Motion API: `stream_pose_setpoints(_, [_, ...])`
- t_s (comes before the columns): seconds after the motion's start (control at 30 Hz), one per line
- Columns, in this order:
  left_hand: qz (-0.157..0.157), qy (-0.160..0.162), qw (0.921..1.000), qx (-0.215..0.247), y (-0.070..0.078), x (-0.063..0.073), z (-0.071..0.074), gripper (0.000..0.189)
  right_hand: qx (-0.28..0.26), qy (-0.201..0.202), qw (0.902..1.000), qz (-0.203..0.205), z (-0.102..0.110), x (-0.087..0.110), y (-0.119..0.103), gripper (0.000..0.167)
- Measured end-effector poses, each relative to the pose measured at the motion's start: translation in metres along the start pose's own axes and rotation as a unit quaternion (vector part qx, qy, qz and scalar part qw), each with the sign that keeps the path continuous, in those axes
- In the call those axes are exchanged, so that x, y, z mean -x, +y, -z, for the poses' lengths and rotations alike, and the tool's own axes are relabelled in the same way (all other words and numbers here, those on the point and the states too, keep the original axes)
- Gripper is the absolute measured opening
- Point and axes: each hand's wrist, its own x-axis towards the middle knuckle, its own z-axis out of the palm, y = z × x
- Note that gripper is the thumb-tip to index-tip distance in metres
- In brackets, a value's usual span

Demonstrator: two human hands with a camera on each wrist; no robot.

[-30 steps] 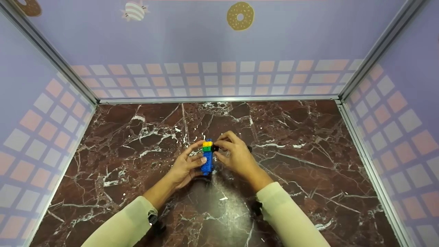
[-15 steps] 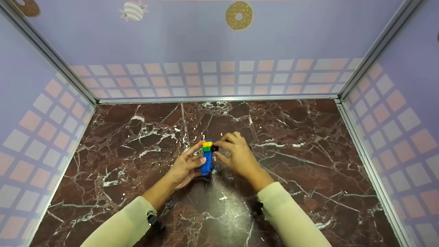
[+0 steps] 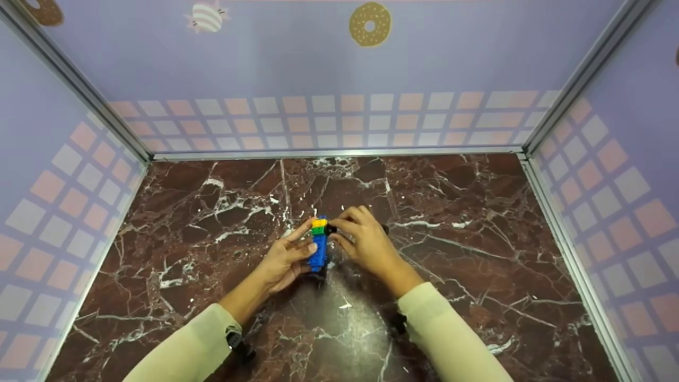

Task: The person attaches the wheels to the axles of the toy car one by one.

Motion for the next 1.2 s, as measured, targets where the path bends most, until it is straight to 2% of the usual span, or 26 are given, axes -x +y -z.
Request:
stream_pose_setpoints(0.17, [0.002, 0.000, 1.0000, 0.008, 0.0006, 0.0002, -0.0012, 0.075, -0.027, 0.003, 0.9995, 0.018, -0.0010, -0.0003, 0.0004, 0.029])
stream_pose_setpoints(0.3, [0.003, -0.001, 0.9999, 0.013, 0.0014, 0.0011, -0.0015, 0.075, -0.045, 0.005, 0.9989, 0.014, -0.0008, -0.0001, 0.0009, 0.030])
stream_pose_setpoints(0.43, [-0.001, -0.008, 0.9998, 0.017, 0.0024, 0.0009, -0.0021, 0.075, -0.075, 0.001, 0.9969, -0.022, -0.0002, 0.0009, 0.0014, 0.031])
stream_pose_setpoints(0.6, [-0.003, -0.004, 1.0000, 0.009, 0.0033, 0.0012, -0.0021, 0.076, -0.141, -0.008, 0.9866, -0.081, -0.0005, 0.0031, 0.0013, 0.031])
stream_pose_setpoints(0.73, [-0.011, -0.001, 0.9999, -0.003, 0.0028, 0.0013, -0.0017, 0.075, -0.165, -0.009, 0.9808, -0.103, -0.0013, 0.0039, 0.0013, 0.030])
stream_pose_setpoints(0.93, [-0.027, -0.002, 0.9996, -0.002, 0.0027, 0.0010, -0.0037, 0.075, -0.167, -0.009, 0.9797, -0.110, -0.0001, 0.0025, -0.0005, 0.028])
stream_pose_setpoints(1.2, [-0.045, 0.008, 0.9987, -0.022, 0.0047, 0.0034, -0.0076, 0.075, -0.107, -0.003, 0.9921, -0.065, 0.0012, -0.0008, -0.0024, 0.032])
